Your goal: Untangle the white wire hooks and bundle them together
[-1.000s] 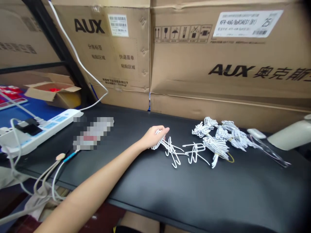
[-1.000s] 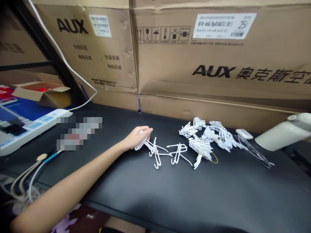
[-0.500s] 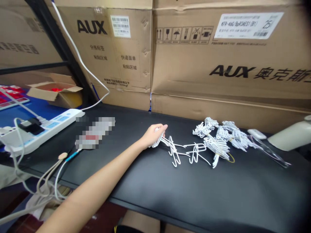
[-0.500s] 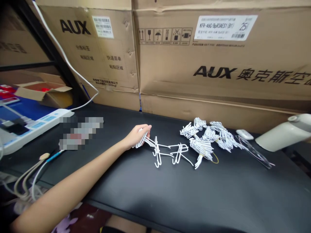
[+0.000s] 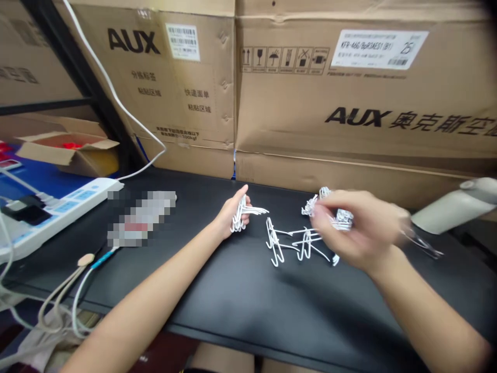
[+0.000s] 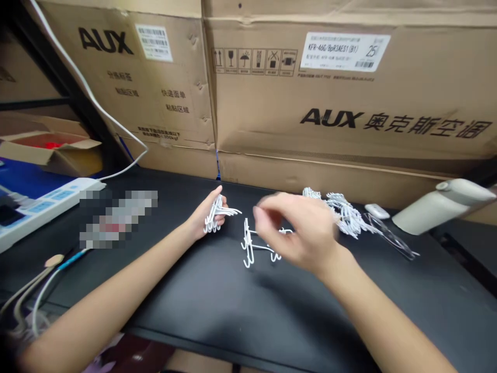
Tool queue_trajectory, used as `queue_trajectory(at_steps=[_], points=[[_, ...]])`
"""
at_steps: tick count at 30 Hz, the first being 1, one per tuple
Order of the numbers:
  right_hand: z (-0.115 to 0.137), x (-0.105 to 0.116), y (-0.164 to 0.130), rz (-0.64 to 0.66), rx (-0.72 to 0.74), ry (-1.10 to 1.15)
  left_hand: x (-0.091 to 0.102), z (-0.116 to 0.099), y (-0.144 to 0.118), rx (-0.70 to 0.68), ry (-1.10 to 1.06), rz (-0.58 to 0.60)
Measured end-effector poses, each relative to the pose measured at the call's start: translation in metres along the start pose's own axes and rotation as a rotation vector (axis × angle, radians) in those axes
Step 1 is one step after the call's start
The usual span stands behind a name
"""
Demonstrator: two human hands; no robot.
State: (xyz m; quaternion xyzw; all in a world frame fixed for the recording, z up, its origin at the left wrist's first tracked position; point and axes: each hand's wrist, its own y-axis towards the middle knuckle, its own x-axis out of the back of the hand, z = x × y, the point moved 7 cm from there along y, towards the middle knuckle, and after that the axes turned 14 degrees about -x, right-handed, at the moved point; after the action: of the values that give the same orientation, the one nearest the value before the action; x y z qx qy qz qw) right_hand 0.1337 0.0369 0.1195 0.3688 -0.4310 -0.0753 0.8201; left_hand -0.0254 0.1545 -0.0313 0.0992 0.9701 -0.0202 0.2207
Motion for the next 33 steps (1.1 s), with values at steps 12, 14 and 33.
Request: queue_trajectory(at_steps=[12, 14, 33], points=[[-0.073, -0.114, -0.013, 0.558, -0.520, 0.139, -0.004, 0.006, -0.001, 0.039, -0.103, 0.021], [-0.071, -0.117, -0.013, 0.557, -0.508, 0.157, -0.004, 0.006, -0.001, 0.041, -0.094, 0.012], [-0.095, -0.102, -0.009, 0.397, -0.977, 0.747, -0.001, 0.009, -0.001, 0.053, -0.193, -0.108]])
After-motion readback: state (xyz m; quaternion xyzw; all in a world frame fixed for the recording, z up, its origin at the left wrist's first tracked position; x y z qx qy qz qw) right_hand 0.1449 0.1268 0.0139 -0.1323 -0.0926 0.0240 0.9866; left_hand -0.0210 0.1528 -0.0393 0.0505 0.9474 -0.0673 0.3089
